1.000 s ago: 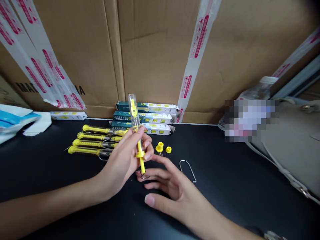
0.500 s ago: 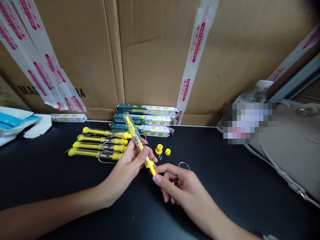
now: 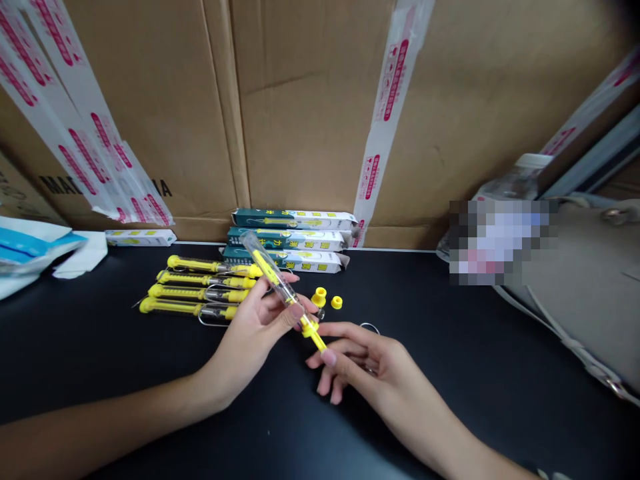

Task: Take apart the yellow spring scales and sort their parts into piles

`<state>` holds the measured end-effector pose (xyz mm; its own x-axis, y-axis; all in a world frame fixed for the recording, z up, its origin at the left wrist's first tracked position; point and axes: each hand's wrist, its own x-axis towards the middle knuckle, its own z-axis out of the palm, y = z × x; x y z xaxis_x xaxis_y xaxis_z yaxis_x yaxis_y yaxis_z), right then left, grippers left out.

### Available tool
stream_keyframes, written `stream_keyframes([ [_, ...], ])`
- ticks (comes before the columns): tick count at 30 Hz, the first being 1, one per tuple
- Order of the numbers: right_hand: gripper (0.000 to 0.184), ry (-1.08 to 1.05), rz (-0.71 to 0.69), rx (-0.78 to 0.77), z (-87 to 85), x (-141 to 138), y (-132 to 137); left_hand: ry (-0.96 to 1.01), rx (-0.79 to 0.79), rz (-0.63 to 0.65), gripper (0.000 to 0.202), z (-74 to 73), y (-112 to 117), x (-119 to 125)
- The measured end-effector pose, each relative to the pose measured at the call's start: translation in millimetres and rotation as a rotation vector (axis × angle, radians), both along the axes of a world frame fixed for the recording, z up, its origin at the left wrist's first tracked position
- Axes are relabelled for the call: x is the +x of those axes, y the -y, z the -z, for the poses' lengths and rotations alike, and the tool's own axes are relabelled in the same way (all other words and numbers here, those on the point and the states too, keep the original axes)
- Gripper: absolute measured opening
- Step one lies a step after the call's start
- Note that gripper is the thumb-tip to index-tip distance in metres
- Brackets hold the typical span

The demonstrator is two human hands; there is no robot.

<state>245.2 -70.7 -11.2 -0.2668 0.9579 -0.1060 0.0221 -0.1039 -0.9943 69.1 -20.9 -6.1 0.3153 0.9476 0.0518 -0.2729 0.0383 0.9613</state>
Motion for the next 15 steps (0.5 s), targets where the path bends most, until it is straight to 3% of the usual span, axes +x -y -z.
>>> stream_keyframes([
  [8,0.041,-0.048,0.000,-0.039,0.3,-1.6,-1.7,-0.012,0.017,0.042,0.043,0.3,-1.3,-0.5],
  [15,0.045,-0.223,0.030,-0.081,-0.1,0.6,-7.8,-0.047,0.023,0.117,0.042,8.0,-0.6,-2.2],
])
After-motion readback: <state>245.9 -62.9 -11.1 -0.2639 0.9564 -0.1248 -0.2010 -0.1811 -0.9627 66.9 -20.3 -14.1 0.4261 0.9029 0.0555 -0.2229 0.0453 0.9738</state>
